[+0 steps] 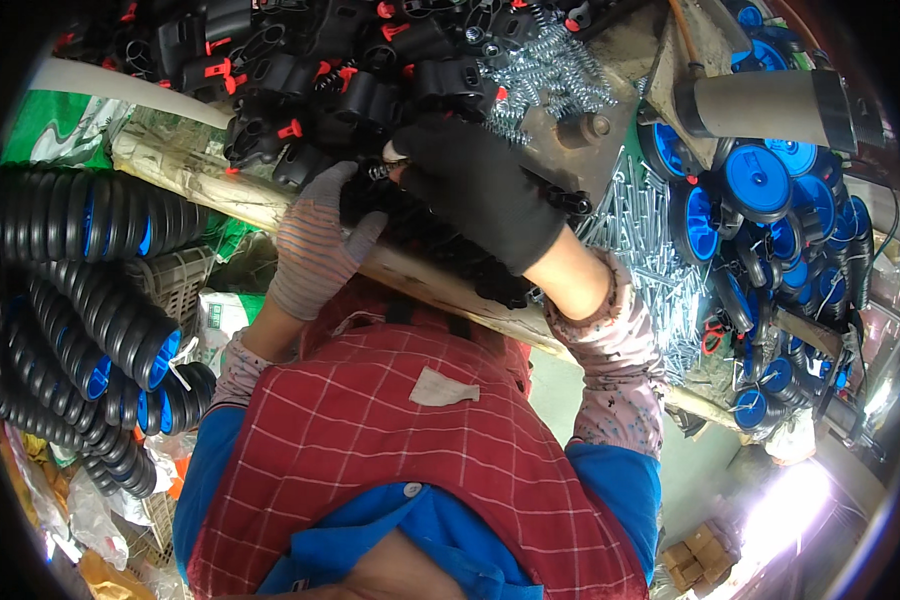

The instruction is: The person assembles small hardware components by hand, inserting metal springs into black plastic housings and attaching blue circular caps. They repeatedly pick parts from piles on a cluttered workbench, fit them together, and place the assembled units aside.

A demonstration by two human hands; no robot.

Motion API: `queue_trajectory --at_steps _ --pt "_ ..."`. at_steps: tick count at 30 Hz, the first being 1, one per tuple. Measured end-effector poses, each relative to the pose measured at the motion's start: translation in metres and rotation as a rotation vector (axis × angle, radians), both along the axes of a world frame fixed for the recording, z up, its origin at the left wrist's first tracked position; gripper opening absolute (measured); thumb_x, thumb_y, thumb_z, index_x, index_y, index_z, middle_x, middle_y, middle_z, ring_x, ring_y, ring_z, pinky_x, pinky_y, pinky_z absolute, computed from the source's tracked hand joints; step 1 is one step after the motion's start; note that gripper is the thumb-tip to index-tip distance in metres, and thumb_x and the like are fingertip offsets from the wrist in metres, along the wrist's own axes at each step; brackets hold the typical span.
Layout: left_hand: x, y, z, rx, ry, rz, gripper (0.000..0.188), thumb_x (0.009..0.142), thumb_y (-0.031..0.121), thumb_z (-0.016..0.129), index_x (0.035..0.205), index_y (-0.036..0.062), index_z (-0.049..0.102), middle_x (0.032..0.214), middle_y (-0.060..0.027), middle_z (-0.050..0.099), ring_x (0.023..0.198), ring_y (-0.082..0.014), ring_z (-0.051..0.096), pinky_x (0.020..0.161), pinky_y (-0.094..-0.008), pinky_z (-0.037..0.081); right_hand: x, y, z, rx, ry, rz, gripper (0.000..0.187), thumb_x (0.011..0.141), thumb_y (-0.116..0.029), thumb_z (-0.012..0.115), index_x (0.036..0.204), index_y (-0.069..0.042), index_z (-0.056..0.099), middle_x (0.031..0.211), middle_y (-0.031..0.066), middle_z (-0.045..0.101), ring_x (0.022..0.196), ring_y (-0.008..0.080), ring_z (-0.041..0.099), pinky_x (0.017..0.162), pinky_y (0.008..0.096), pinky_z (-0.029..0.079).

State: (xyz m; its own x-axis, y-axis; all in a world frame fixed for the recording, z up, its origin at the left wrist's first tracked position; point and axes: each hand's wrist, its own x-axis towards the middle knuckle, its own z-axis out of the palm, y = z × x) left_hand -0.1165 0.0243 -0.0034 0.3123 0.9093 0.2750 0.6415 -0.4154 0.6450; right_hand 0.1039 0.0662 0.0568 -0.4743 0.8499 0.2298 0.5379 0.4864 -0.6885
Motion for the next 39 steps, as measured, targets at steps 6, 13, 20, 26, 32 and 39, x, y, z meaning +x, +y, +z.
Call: queue_trajectory --at_steps 6,13,20,26,32,39 --pt "0.001 -0.001 -0.005 0.023 -0.113 0.006 0.055 0.084 0.028 0.077 0.125 -0.0002 0.056 0.11 -0.0196 0.067 0.093 -0.038 0.067 0.083 -0.0442 0.055 -0.03 0.007 -0.008 0.34 -0.414 0.178 0.027 0.082 -0.001 0.07 0.108 -0.006 0.068 0.107 0.0111 0.066 0.099 0.0291 0.067 0.077 0.0347 0.056" --pt "-0.025 0.011 0.012 0.092 0.044 0.003 0.039 0.089 0.017 0.072 0.125 0.0049 0.063 0.117 -0.0174 0.067 0.097 -0.0351 0.068 0.084 -0.0409 0.056 -0.008 0.002 0.02 0.068 -0.166 0.011 0.029 0.084 0.004 0.063 0.112 -0.004 0.066 0.108 0.0122 0.068 0.091 0.0262 0.071 0.071 0.0318 0.056" --pt "-0.042 0.046 0.012 0.146 0.547 -0.215 0.039 0.092 0.03 0.067 0.126 0.0102 0.064 0.128 -0.0136 0.062 0.095 -0.0354 0.067 0.079 -0.0429 0.056 0.069 0.001 0.015 0.07 -0.342 -0.259 0.014 0.089 -0.008 0.07 0.103 -0.004 0.072 0.088 0.0117 0.074 0.078 0.0242 0.073 0.07 0.0325 0.054" --pt "-0.041 0.03 0.045 0.048 0.544 -0.079 0.038 0.086 0.033 0.073 0.112 0.0068 0.064 0.126 -0.0158 0.059 0.097 -0.0372 0.066 0.079 -0.0447 0.055 0.067 0.01 -0.021 0.214 -0.455 0.01 0.015 0.082 -0.008 0.068 0.095 -0.011 0.074 0.086 0.0093 0.069 0.079 0.028 0.069 0.068 0.0376 0.053" --pt "-0.051 0.014 0.016 0.278 0.24 0.044 0.029 0.081 0.009 0.078 0.105 0.0059 0.061 0.116 -0.0166 0.065 0.092 -0.0359 0.068 0.076 -0.0421 0.056 0.063 0.012 -0.04 0.597 -1.082 0.115 0.033 0.088 -0.017 0.061 0.12 -0.023 0.066 0.102 0.0012 0.06 0.084 0.0195 0.06 0.068 0.0348 0.048" --pt "-0.039 0.021 -0.003 0.158 0.011 -0.179 0.033 0.077 0.002 0.078 0.104 0.0065 0.059 0.117 -0.0168 0.065 0.094 -0.0368 0.067 0.075 -0.0423 0.057 0.073 0.021 -0.037 0.633 -0.965 0.209 0.028 0.084 -0.015 0.065 0.111 -0.02 0.069 0.095 0.0032 0.059 0.079 0.021 0.06 0.065 0.0365 0.048"
